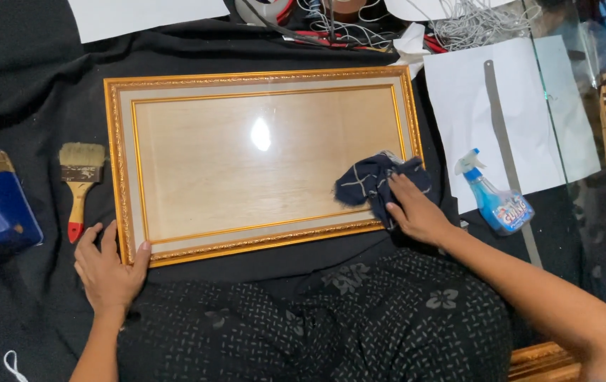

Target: The person wipes the glass surface of a gold picture frame using a dark cloth. They repeatedly rub the glass in circular and back-and-forth motions to clean it.

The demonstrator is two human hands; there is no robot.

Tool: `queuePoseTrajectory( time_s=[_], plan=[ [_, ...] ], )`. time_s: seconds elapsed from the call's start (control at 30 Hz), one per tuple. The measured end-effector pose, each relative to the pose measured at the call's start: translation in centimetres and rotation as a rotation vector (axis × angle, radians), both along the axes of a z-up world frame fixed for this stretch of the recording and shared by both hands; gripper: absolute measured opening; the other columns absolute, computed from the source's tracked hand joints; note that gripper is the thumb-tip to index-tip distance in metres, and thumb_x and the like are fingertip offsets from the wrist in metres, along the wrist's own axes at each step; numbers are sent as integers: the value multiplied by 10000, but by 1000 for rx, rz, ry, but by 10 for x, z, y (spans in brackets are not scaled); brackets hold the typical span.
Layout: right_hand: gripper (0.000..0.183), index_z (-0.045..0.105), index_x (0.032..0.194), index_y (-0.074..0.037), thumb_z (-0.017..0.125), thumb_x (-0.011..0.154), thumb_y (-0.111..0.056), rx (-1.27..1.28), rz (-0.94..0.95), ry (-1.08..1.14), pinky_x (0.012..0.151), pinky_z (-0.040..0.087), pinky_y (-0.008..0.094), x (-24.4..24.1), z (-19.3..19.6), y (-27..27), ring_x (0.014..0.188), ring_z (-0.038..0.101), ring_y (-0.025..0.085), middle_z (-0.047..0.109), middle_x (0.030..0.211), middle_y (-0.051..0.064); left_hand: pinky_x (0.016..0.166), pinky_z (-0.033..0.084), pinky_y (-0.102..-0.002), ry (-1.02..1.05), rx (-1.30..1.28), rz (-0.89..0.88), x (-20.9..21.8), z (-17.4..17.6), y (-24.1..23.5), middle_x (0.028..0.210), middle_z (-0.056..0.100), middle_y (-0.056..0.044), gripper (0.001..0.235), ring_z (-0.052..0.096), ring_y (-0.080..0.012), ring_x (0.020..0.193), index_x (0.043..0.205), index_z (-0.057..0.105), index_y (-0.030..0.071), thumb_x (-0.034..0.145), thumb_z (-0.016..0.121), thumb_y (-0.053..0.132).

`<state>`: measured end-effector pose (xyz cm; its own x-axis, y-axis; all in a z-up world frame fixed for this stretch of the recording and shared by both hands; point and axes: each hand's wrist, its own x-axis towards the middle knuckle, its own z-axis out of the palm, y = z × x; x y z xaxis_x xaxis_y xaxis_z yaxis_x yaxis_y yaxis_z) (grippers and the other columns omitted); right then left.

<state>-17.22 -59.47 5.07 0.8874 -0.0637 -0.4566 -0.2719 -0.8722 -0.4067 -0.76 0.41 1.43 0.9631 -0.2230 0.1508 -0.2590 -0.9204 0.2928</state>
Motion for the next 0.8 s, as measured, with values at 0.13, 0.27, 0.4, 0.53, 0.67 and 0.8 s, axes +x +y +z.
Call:
queuePoseTrajectory(
  time_s=[0.13,0.27,0.4,0.53,0.67,0.8],
  plan=[
    [771,67,1636,-11,363,1063,-434,-135,201,-159,1263,41,539,69,-45,-2,1579,-49,418,-21,1714,218,1019,411,-613,-28,-2,4,1,-1,-2,1441,513,-286,718,481,-458,1325,1436,641,2,988,556,557],
    [769,43,1642,-7,318,1057,-425,-240,56,-121,1273,18,529,168,-40,5,1581,-73,379,-73,1712,203,985,434,-626,-56,-5,-26,4,-6,-2,1426,512,-278,692,495,-466,1303,1422,636,-6,985,575,527],
    [771,22,1691,-73,465,1139,-377,-339,-27,-297,1300,45,574,241,-61,-7,1588,-81,406,-114,1710,174,980,431,-626,-23,14,-16,7,-6,-2,1428,500,-287,692,490,-469,1300,1421,621,1,970,583,524],
    [710,201,1700,-94,533,1123,-341,-345,-56,-488,1273,92,644,259,-68,-2,1571,19,454,10,1699,213,1018,418,-626,-31,-29,-20,9,-5,-3,1430,495,-279,697,488,-473,1305,1433,610,-12,975,589,512],
    [712,48,1705,-142,264,1149,-531,-351,-160,-343,1296,28,593,243,-56,28,1586,-79,423,-102,1703,205,994,439,-609,-62,-21,-29,9,-4,-2,1421,503,-263,692,496,-452,1292,1427,604,-17,968,606,500],
    [791,160,1691,-115,323,1102,-617,-344,-118,-299,1222,53,705,190,-69,59,1556,-18,497,-20,1696,279,970,435,-509,-174,-105,-11,6,-21,7,1384,525,-157,676,521,-412,1339,1397,642,73,964,654,592]
  ],
)
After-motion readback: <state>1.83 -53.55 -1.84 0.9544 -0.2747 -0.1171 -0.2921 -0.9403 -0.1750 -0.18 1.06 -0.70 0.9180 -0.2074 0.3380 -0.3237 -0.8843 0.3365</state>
